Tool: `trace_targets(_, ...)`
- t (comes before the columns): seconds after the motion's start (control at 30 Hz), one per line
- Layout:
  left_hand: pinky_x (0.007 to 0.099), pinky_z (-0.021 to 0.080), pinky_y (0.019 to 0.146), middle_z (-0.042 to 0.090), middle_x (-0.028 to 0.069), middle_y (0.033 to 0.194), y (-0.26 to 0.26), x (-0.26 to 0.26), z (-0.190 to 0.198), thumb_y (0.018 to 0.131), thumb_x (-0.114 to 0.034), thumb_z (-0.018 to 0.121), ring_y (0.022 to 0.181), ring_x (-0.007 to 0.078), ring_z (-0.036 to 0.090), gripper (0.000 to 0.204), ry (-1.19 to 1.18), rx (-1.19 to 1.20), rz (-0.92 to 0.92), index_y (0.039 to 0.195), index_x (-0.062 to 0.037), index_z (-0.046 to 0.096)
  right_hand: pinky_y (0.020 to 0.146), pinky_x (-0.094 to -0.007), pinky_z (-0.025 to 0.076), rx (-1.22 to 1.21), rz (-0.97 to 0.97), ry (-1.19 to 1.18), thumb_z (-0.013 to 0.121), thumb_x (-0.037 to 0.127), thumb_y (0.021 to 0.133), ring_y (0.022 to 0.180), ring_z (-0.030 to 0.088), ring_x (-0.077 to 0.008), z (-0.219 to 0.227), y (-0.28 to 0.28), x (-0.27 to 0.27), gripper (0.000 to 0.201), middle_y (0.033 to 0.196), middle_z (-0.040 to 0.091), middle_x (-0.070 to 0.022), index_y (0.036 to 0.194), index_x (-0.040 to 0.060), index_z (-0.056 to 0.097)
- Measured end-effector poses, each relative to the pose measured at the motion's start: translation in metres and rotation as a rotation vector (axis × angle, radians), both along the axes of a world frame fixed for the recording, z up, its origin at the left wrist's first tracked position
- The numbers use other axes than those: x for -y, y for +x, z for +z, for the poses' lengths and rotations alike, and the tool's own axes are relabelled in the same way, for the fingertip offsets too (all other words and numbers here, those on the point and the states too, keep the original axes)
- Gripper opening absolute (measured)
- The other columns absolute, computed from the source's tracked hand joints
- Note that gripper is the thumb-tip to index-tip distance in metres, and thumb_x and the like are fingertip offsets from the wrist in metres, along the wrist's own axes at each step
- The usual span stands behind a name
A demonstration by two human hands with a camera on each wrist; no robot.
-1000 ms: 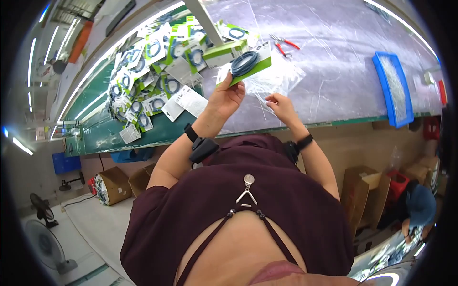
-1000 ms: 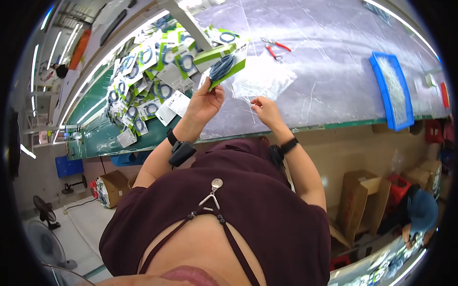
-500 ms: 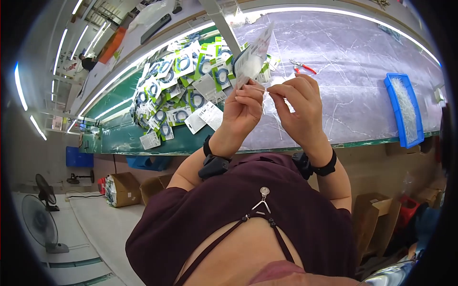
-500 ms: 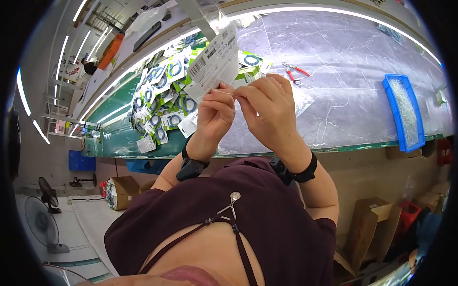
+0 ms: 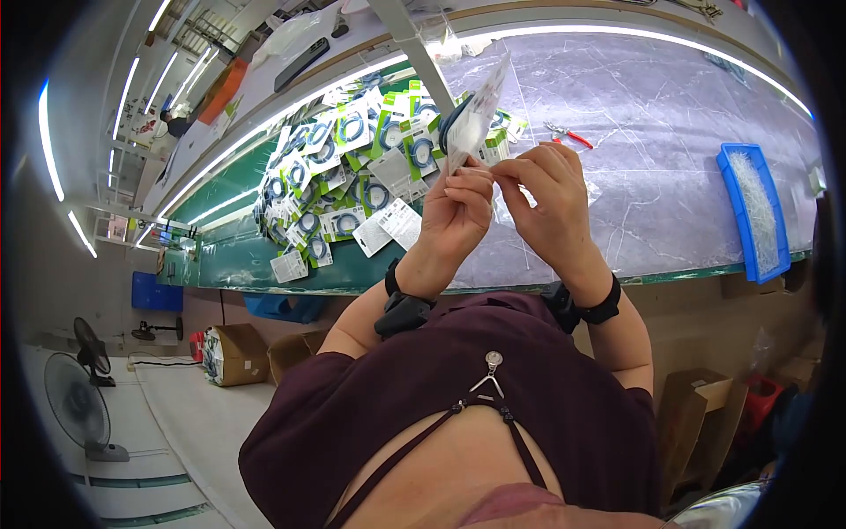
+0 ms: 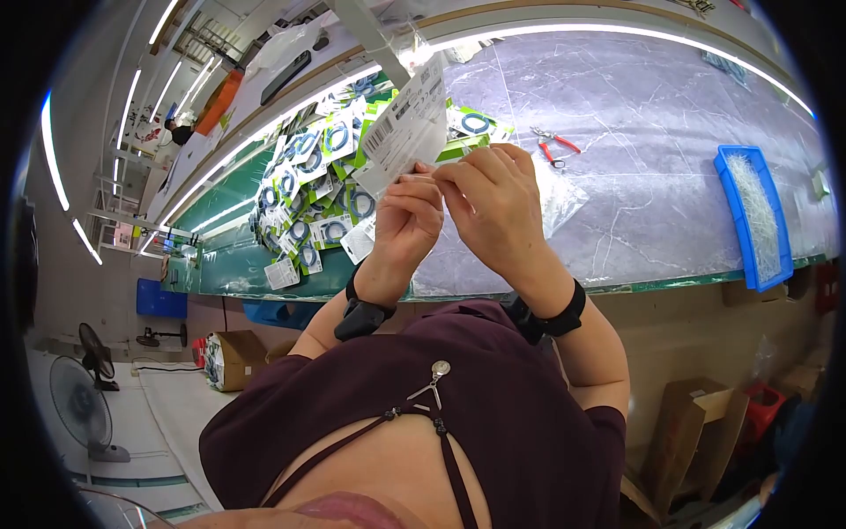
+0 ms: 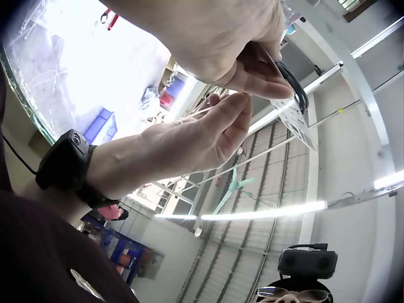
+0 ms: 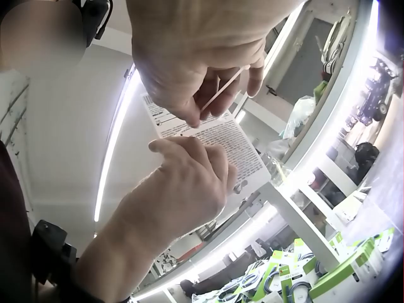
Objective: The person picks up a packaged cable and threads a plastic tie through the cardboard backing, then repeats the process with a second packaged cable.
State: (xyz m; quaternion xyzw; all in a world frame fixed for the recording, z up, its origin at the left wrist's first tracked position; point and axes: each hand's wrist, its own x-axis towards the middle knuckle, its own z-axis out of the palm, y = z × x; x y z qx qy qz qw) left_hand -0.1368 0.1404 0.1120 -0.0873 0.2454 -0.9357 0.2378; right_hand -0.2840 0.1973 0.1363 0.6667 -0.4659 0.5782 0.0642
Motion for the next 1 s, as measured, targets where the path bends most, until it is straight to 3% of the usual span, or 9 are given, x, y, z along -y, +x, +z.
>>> trace_targets(0.9,0.02,0.053,0.059,0.052,0.0041,0.077,0.0,0.003,-0.014,0.085,-0.014,0.065,0.067,0.0101,0.053,0.025,0.005,0.042,0.025,0.101,0.002,0.054,0.077,-0.034,0.041,-0.031,-0.007,0.034,0.069,0.0,0.068,0.072,0.056,-0.0194,-0.004,-0.001,0.001,0.015,0.075,0.057,-0.0017,0.08,0.0082,0.065)
trace_targets(1.0,0.0238,0.055,0.064,0.056,0.006,0.084,-0.002,0.002,-0.022,0.089,-0.021,0.06,0.072,0.0122,0.057,0.027,-0.289,0.224,0.121,0.106,-0.002,0.055,0.077,-0.0336,0.043,0.014,0.015,0.022,0.069,0.0,0.07,0.075,0.057,-0.0197,-0.004,0.004,0.003,0.016,0.077,0.059,-0.0036,0.083,0.0069,0.065)
